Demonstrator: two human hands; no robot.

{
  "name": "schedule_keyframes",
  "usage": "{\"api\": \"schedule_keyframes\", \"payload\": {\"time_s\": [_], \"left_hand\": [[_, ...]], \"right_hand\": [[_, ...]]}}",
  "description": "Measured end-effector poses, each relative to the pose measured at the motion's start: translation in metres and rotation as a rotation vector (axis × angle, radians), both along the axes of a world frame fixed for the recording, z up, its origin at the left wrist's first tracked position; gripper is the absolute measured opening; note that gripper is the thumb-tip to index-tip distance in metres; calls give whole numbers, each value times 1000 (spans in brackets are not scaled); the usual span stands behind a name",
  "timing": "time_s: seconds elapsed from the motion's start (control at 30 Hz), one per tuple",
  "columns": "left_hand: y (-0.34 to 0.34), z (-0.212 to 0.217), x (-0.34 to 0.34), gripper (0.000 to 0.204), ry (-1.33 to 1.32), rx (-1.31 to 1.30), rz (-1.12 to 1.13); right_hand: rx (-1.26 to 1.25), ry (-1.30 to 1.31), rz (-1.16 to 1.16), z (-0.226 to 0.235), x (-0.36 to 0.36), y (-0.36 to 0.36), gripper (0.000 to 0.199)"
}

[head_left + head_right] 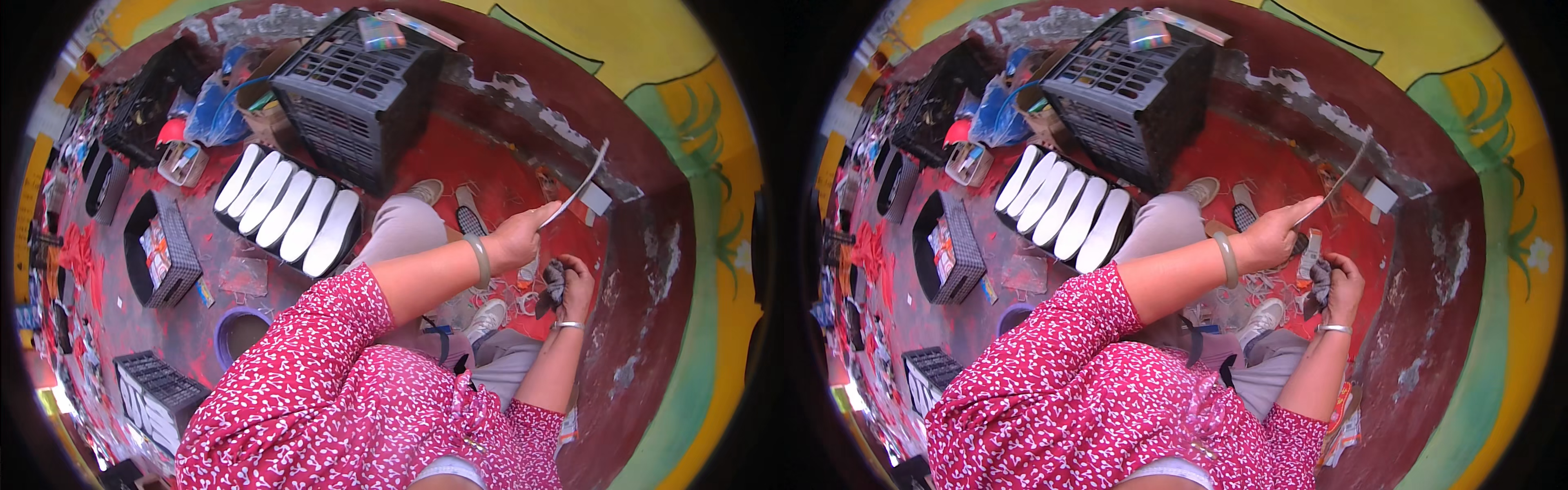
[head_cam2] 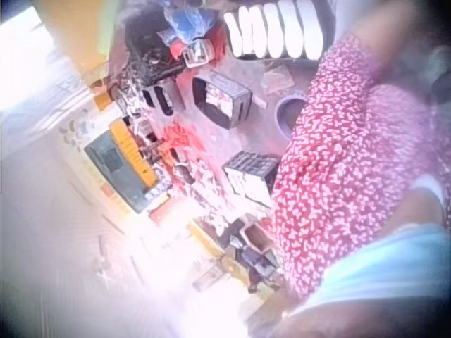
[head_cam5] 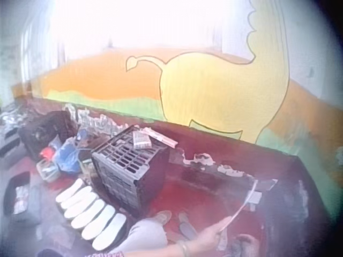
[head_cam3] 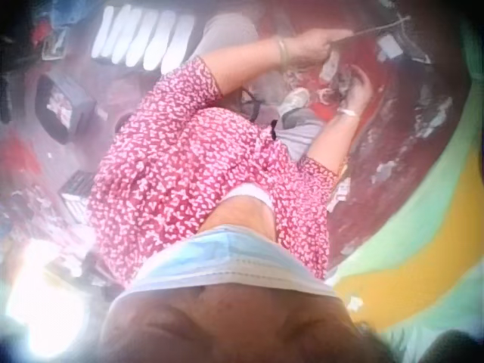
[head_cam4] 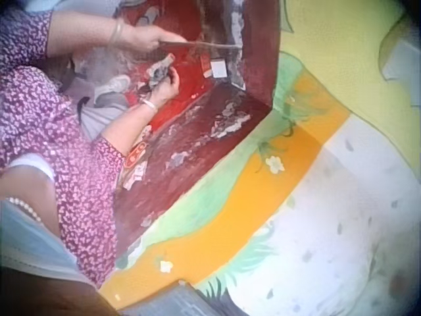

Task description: The person picks up and organizes various shoe insoles from the floor, placing some into a plastic crate and holding others by hand.

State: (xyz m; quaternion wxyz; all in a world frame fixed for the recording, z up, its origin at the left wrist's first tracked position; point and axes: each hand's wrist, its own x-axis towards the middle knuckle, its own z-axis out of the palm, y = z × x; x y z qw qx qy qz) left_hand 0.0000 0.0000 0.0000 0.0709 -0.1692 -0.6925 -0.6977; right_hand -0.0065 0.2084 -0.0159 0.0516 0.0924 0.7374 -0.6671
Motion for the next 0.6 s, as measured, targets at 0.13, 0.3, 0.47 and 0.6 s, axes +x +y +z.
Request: {"api": "schedule_keyframes", "payload": {"time_s": [0.13, 0.3, 0.47, 0.6], "left_hand": [[-65, 17, 32, 62, 233, -230, 285], [-167, -16, 122, 69, 237, -490, 505], [-265, -94, 217, 64, -171, -716, 744], [-311, -143, 257, 65, -611, -910, 990]], "right_hand": [[-133, 26, 169, 12, 27, -50, 22], [12, -86, 198, 21, 44, -46, 18], [-24, -160, 235, 15, 49, -32, 17], [45, -210, 276, 14, 60, -39, 19]]}}
